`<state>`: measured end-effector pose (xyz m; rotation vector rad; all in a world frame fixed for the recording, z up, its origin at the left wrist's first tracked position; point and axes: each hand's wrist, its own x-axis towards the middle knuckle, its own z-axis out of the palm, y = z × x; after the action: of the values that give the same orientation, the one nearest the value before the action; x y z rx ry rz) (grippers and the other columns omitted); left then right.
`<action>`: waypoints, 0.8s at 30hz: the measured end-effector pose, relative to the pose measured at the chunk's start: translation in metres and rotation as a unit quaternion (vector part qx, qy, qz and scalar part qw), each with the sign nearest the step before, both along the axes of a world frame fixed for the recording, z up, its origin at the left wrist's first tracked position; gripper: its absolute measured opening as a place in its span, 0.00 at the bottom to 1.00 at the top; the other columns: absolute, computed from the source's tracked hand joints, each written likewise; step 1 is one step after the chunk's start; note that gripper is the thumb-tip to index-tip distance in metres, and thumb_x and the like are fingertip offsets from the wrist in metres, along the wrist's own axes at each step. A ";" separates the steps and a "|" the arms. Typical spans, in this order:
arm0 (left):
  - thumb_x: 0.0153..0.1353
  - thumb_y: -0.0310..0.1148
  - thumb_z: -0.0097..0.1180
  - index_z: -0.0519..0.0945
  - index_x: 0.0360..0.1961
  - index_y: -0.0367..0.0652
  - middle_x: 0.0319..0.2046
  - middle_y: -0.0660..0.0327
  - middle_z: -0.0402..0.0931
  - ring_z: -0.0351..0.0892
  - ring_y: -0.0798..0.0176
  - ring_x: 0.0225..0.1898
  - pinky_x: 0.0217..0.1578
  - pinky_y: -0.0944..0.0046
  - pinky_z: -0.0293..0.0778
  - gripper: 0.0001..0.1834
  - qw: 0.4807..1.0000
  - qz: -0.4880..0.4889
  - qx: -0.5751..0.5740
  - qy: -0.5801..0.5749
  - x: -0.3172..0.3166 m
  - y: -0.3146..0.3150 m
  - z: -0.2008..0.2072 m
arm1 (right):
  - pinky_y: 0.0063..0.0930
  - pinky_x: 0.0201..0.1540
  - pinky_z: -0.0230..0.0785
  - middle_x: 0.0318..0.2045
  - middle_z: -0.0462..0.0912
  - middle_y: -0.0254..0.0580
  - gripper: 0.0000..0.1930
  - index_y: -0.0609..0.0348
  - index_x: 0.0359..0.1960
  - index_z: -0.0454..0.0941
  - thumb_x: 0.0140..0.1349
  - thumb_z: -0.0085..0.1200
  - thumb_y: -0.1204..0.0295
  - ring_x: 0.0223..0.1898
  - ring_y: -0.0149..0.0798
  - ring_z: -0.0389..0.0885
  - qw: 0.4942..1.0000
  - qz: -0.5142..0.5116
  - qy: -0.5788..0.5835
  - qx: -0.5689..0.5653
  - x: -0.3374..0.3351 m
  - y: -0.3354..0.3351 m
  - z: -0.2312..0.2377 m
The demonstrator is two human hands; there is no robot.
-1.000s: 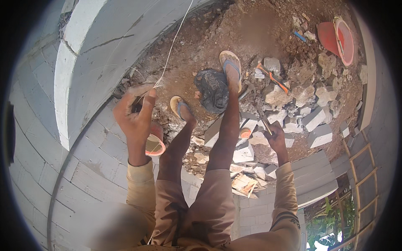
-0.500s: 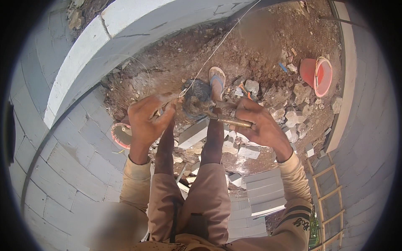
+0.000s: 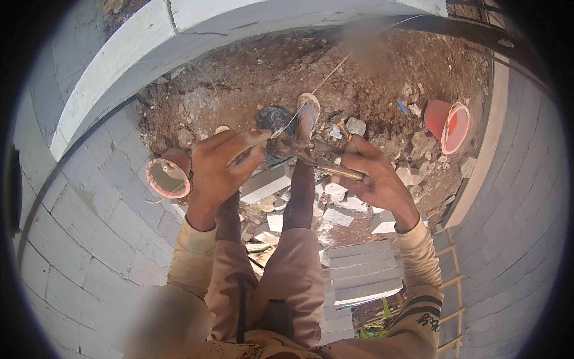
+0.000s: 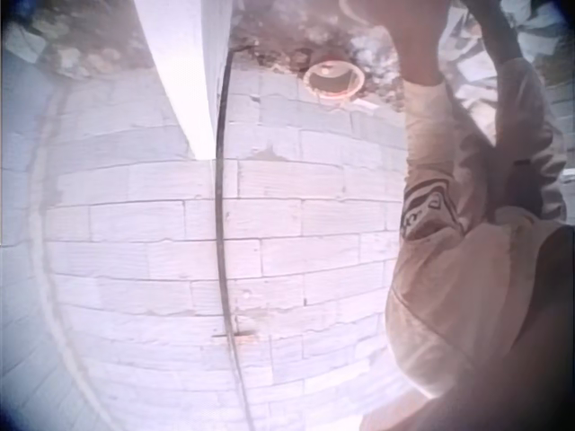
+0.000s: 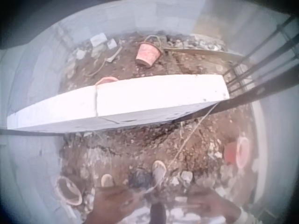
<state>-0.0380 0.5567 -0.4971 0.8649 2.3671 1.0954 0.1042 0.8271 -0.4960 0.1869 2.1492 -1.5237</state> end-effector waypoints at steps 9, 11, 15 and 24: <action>0.46 0.24 0.69 0.90 0.41 0.48 0.28 0.60 0.85 0.79 0.64 0.21 0.23 0.65 0.74 0.18 0.999 0.034 0.022 -0.005 -0.001 0.000 -0.004 | 0.33 0.41 0.64 0.36 0.64 0.40 0.17 0.67 0.28 0.72 0.53 0.73 0.73 0.36 0.40 0.66 1.000 -0.009 -0.004 0.011 -0.009 -0.002 0.008; 0.46 0.24 0.69 0.90 0.41 0.48 0.26 0.60 0.84 0.78 0.64 0.20 0.23 0.65 0.73 0.18 0.999 0.038 0.025 -0.006 -0.001 0.000 -0.003 | 0.32 0.40 0.64 0.37 0.65 0.40 0.19 0.66 0.27 0.70 0.53 0.73 0.73 0.36 0.39 0.67 1.000 -0.011 -0.016 0.013 -0.011 -0.002 0.009; 0.46 0.24 0.69 0.90 0.41 0.49 0.24 0.60 0.83 0.78 0.64 0.19 0.21 0.65 0.72 0.17 0.999 0.042 0.027 -0.011 -0.001 0.001 -0.003 | 0.31 0.38 0.64 0.41 0.67 0.41 0.19 0.67 0.26 0.69 0.53 0.73 0.73 0.35 0.37 0.68 1.000 -0.011 0.012 0.009 -0.012 -0.003 0.009; 0.49 0.23 0.68 0.89 0.40 0.46 0.27 0.59 0.85 0.80 0.66 0.21 0.22 0.68 0.72 0.15 0.999 0.031 0.030 -0.020 0.000 0.001 -0.003 | 0.36 0.43 0.73 0.45 0.78 0.46 0.12 0.67 0.31 0.79 0.55 0.70 0.73 0.41 0.45 0.81 1.000 0.018 0.000 0.011 -0.014 0.007 0.010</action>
<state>-0.0385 0.5576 -0.5003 0.7875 2.3530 1.2028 0.0898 0.8340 -0.4864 0.1561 2.1578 -1.4811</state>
